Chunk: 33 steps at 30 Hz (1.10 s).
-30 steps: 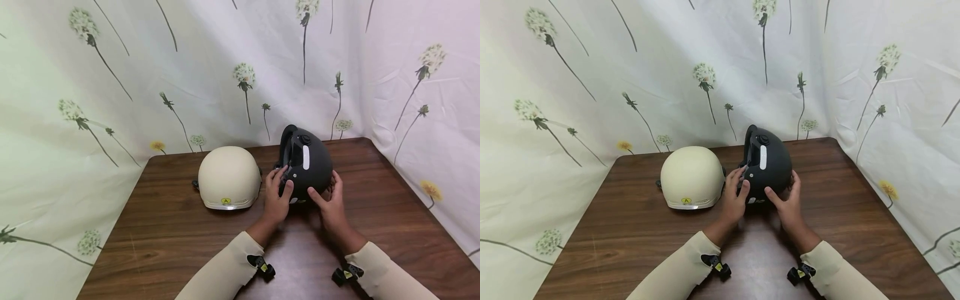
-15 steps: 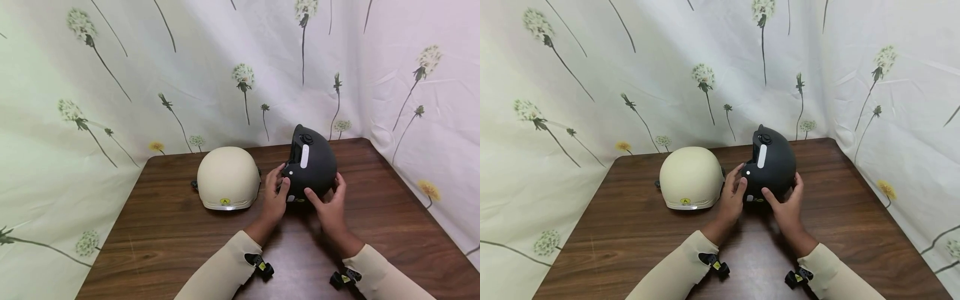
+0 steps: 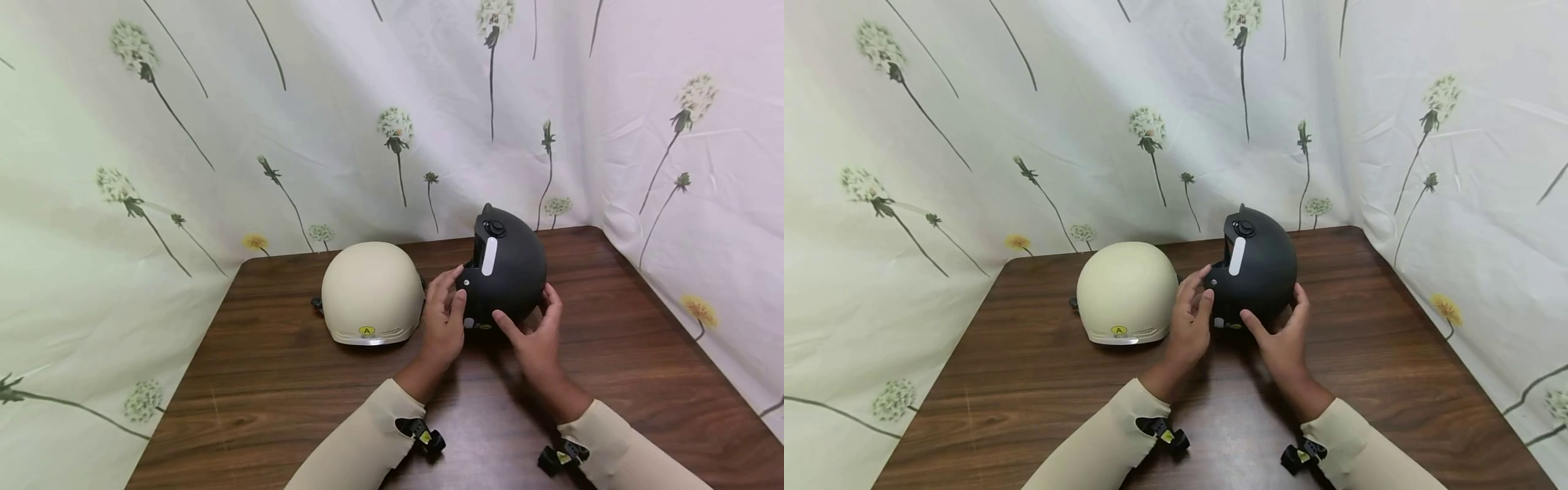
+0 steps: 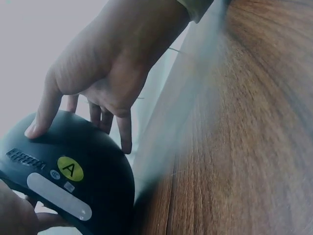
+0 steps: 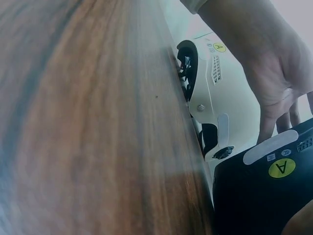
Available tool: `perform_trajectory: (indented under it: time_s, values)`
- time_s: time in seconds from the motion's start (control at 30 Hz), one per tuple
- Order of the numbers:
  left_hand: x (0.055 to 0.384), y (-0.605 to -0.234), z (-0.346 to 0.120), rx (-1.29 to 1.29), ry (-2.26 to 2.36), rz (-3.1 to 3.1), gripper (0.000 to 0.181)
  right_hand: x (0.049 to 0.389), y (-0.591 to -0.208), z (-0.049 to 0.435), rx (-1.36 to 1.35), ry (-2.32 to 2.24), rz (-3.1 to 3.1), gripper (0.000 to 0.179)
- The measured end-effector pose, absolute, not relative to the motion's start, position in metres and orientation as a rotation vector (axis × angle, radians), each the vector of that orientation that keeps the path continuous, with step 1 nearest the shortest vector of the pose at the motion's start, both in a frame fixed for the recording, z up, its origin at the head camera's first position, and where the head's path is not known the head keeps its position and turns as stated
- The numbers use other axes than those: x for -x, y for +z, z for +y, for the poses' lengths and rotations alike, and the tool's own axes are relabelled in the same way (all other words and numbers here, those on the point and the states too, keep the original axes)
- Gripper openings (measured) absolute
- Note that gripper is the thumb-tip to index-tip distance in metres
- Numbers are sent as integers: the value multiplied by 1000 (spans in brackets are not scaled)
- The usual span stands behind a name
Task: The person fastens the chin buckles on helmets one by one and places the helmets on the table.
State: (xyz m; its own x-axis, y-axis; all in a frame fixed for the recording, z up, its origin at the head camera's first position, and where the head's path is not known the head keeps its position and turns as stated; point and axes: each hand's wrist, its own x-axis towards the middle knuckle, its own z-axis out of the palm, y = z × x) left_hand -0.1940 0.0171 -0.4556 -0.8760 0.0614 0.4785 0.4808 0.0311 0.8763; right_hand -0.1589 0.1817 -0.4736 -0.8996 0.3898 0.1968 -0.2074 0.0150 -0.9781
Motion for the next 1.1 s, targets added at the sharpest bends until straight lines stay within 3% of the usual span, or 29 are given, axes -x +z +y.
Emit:
perform_trajectory:
  time_s: [0.3, 0.5, 0.9, 1.1]
  values:
    - [197, -458, 14, 549, -1974, -1995, 41, 164, -479, 187, 216, 1962, -1832, 84]
    - [197, -458, 12, 503, -2086, -1950, 42, 166, -480, 193, 167, 1965, -1880, 97]
    - [196, -456, 21, 256, -2500, -1624, 41, 165, -479, 197, 151, 2002, -1904, 99]
    - [192, -456, 24, 239, -2655, -1493, 39, 164, -477, 199, 133, 1892, -1988, 112]
